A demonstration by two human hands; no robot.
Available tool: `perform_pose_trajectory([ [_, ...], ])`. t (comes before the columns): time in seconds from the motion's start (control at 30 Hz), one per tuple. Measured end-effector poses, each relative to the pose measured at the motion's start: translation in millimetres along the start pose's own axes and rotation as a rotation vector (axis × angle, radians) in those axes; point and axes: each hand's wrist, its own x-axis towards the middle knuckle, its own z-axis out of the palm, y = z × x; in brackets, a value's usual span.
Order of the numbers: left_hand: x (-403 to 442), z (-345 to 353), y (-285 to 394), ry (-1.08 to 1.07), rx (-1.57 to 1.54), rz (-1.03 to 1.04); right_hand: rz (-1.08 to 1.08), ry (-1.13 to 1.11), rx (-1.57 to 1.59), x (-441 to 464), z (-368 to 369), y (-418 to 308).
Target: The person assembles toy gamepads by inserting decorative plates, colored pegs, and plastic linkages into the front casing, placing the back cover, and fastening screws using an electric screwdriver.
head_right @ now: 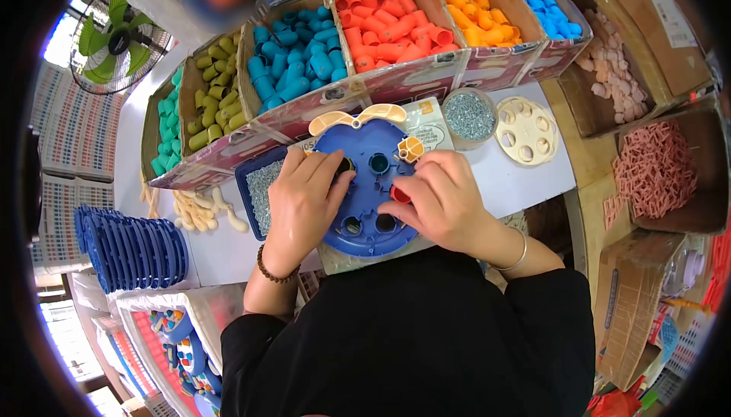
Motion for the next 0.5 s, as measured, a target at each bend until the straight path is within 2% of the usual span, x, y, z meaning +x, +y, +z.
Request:
perform_pose_trajectory([
  [0.03,0.2,-0.3,0.5,0.001,-0.001,0.002,0.060,0.028,-0.048,0.7,-1.9,-1.8],
  [0.23,1.4,0.8,2.4,-0.049,0.026,-0.044,0.053,-0.078,-0.041,8.9,-6.7,-6.9],
  [0.33,0.7,2.0,-1.8,0.058,-0.082,-0.016,0.025,-0.101,-0.110,-1.2,-1.6,-0.4],
  [0.4,-2.7,-2.6,-1.5,0.267,-0.295,-0.166,0.054,-0.059,-0.078,1.6,-5.0,-1.2],
  [0.47,-13.9,-9.3,-5.5,0.237,-0.350,-0.185,0.083,-0.016,-0.044,1.3,-9.7,-2.2],
  [0.5,-19.7,-12.6,-6.2,0.219,-0.425,-0.197,0.165,-0.006,-0.048,-2.7,-14.3,-1.9],
])
